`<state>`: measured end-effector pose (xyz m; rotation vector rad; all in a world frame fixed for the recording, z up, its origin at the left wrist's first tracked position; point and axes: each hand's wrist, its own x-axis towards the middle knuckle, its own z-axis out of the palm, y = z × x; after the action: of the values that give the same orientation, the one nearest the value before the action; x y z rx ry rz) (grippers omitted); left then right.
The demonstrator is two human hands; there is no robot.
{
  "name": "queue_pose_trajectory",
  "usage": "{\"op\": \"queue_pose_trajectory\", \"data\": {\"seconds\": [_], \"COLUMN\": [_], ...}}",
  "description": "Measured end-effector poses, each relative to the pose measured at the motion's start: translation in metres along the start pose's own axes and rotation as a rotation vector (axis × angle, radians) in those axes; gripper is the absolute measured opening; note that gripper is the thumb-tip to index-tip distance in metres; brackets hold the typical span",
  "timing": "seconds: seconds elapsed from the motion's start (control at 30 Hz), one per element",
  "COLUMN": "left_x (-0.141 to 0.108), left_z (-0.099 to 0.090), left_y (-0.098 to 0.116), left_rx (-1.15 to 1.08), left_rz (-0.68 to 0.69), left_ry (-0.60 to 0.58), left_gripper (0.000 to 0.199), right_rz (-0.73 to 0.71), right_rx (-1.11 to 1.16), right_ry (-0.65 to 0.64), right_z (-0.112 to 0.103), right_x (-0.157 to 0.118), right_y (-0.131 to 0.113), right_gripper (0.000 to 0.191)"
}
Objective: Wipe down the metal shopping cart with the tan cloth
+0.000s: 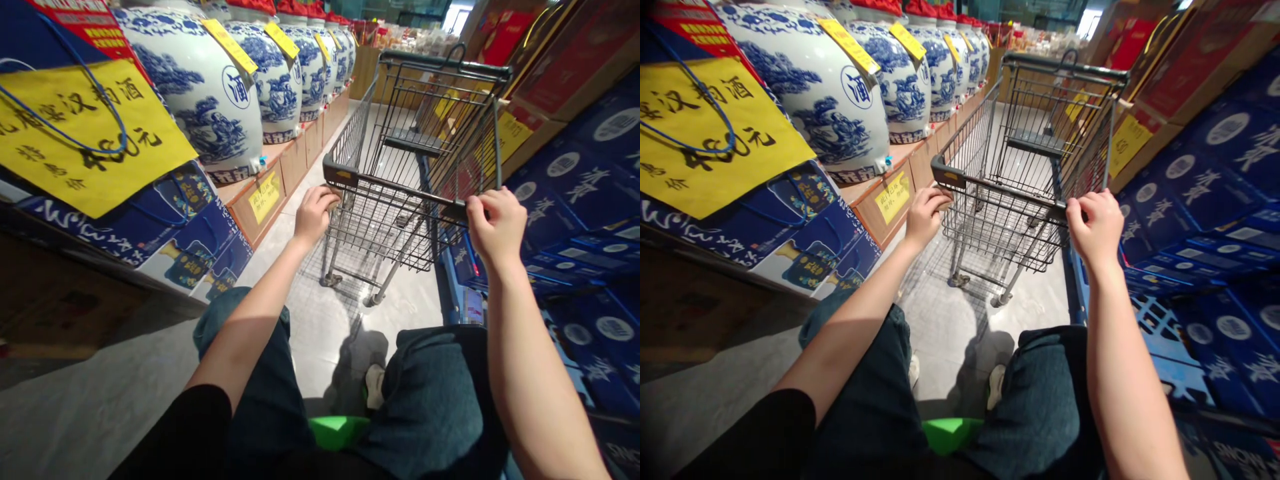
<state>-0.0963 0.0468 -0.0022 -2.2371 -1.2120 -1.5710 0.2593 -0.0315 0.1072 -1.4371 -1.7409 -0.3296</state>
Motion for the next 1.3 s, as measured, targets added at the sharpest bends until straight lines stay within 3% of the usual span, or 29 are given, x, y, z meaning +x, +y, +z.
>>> {"op": "queue_pose_trajectory", "data": {"seconds": [0.13, 0.33, 0.53, 0.73, 0.87, 1.0, 1.1, 1.2, 1.3], "left_x": [0.010, -0.006, -0.004, -0.003, 0.006, -0.001, -0.009, -0.008, -0.001], "left_z": [-0.009, 0.007, 0.004, 0.003, -0.004, 0.010, 0.020, 0.018, 0.009], "left_y": [-0.001, 0.008, 0.012, 0.020, 0.027, 0.035, 0.039, 0.039, 0.035], "left_rx": [-0.011, -0.027, 0.008, 0.025, -0.001, 0.005, 0.019, 0.026, 0.042], "left_rz": [0.031, -0.001, 0.077, 0.093, 0.089, 0.036, 0.020, 0.081, 0.140], "left_ry": [0.123, -0.038, -0.005, -0.156, -0.106, -0.175, -0.209, -0.226, -0.252], "left_gripper": [0.052, 0.037, 0.044, 0.040, 0.045, 0.041, 0.041, 0.042, 0.039], "right_rz": [-0.011, -0.004, -0.002, 0.029, 0.001, -0.011, -0.017, -0.047, -0.056], "right_rx": [0.008, -0.006, 0.012, 0.021, 0.038, 0.005, -0.077, -0.130, -0.117], "right_ry": [0.003, 0.009, 0.004, -0.005, -0.021, -0.021, 0.053, 0.134, 0.053], "right_z": [-0.001, 0.000, -0.002, -0.004, -0.005, -0.004, -0.001, 0.004, 0.012], "right_x": [-0.001, 0.001, 0.001, 0.000, 0.000, -0.003, -0.006, -0.009, -0.012], "right_y": [-0.001, -0.002, -0.003, -0.006, -0.005, -0.004, -0.011, -0.025, -0.040], "right_gripper": [0.035, 0.034, 0.037, 0.040, 0.042, 0.040, 0.033, 0.025, 0.032]}}
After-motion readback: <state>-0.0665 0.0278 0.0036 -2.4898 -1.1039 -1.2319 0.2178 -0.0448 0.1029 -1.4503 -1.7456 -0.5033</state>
